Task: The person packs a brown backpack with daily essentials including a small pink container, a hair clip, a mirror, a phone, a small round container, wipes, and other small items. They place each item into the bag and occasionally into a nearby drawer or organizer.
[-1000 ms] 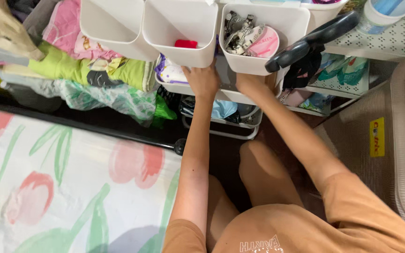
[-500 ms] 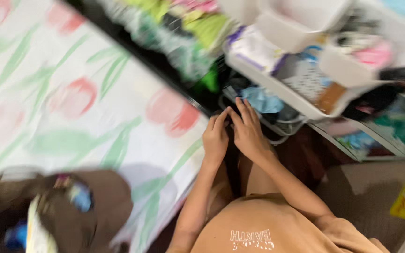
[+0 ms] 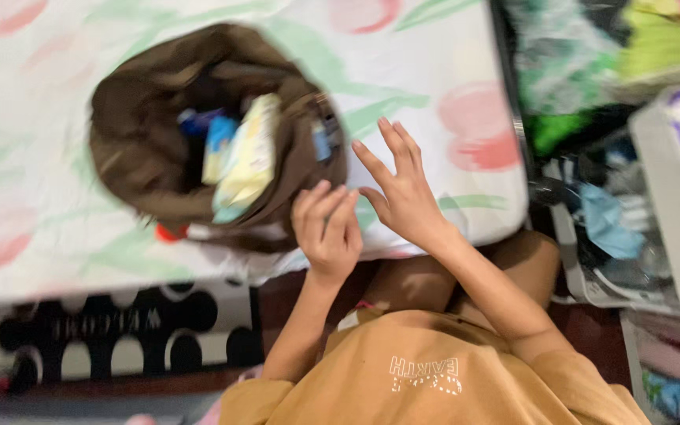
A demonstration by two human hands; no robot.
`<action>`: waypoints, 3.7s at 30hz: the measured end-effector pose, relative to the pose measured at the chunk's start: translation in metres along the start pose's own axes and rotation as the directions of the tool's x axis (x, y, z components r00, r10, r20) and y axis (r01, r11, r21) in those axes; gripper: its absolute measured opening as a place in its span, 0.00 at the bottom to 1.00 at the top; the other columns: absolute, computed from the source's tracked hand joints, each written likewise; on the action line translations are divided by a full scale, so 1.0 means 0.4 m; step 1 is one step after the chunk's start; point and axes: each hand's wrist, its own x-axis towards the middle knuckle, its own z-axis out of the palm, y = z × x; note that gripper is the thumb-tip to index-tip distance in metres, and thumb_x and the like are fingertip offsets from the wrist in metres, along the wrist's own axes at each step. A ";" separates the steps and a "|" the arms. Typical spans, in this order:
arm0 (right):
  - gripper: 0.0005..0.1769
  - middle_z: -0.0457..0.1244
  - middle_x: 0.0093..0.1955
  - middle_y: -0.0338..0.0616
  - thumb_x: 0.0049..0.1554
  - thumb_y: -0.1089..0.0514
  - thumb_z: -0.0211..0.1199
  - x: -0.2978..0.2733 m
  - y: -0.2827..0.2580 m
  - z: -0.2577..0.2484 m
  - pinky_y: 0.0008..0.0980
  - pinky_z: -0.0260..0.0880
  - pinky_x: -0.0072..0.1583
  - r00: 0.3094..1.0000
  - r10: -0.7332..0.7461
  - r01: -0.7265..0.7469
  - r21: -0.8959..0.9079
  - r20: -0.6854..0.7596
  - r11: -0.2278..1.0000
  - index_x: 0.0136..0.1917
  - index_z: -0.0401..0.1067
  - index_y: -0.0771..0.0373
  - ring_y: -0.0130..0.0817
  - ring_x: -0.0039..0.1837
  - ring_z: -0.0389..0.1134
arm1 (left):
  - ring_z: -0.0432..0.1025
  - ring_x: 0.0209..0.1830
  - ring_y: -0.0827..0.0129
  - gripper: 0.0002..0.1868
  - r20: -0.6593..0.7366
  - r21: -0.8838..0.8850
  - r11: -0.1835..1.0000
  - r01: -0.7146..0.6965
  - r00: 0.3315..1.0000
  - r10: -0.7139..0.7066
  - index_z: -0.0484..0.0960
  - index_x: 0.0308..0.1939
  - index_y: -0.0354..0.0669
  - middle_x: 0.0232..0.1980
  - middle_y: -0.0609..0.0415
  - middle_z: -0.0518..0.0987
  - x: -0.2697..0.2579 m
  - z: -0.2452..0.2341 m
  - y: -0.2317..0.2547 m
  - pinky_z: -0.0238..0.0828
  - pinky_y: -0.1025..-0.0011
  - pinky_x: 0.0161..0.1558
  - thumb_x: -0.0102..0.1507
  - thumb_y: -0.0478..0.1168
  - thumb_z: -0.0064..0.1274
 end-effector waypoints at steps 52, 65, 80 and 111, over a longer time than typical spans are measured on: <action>0.11 0.70 0.49 0.43 0.49 0.62 0.66 0.501 -0.213 0.163 0.46 0.69 0.54 0.715 -0.512 0.566 0.036 0.476 0.824 0.47 0.81 0.58 0.47 0.54 0.68 | 0.76 0.47 0.47 0.13 0.165 0.520 0.726 0.449 0.782 -0.601 0.78 0.49 0.40 0.45 0.45 0.78 0.117 -0.175 -0.382 0.74 0.52 0.46 0.62 0.34 0.59; 0.12 0.69 0.51 0.37 0.50 0.58 0.67 0.488 -0.182 0.436 0.40 0.68 0.54 0.594 -0.360 0.715 -0.268 0.719 0.645 0.49 0.80 0.53 0.40 0.60 0.67 | 0.73 0.53 0.46 0.50 0.197 0.485 0.698 0.527 0.711 -0.675 0.56 0.76 0.38 0.59 0.39 0.70 0.095 -0.187 -0.375 0.73 0.56 0.49 0.52 0.27 0.63; 0.13 0.65 0.48 0.48 0.53 0.65 0.62 0.488 -0.216 0.356 0.48 0.71 0.45 0.805 -0.375 0.479 -0.128 0.460 0.869 0.52 0.75 0.60 0.52 0.49 0.70 | 0.73 0.50 0.42 0.57 0.176 0.359 0.719 0.596 0.713 -0.679 0.52 0.78 0.34 0.55 0.36 0.71 0.077 -0.192 -0.350 0.71 0.54 0.49 0.51 0.35 0.70; 0.07 0.56 0.57 0.38 0.63 0.73 0.58 0.027 0.088 -0.372 0.24 0.69 0.58 0.799 0.350 -0.098 0.468 -0.490 0.878 0.53 0.65 0.67 0.24 0.60 0.63 | 0.72 0.60 0.55 0.38 0.799 -0.237 -0.428 0.872 0.426 0.424 0.60 0.78 0.32 0.69 0.34 0.70 0.094 0.361 0.039 0.72 0.60 0.60 0.75 0.58 0.44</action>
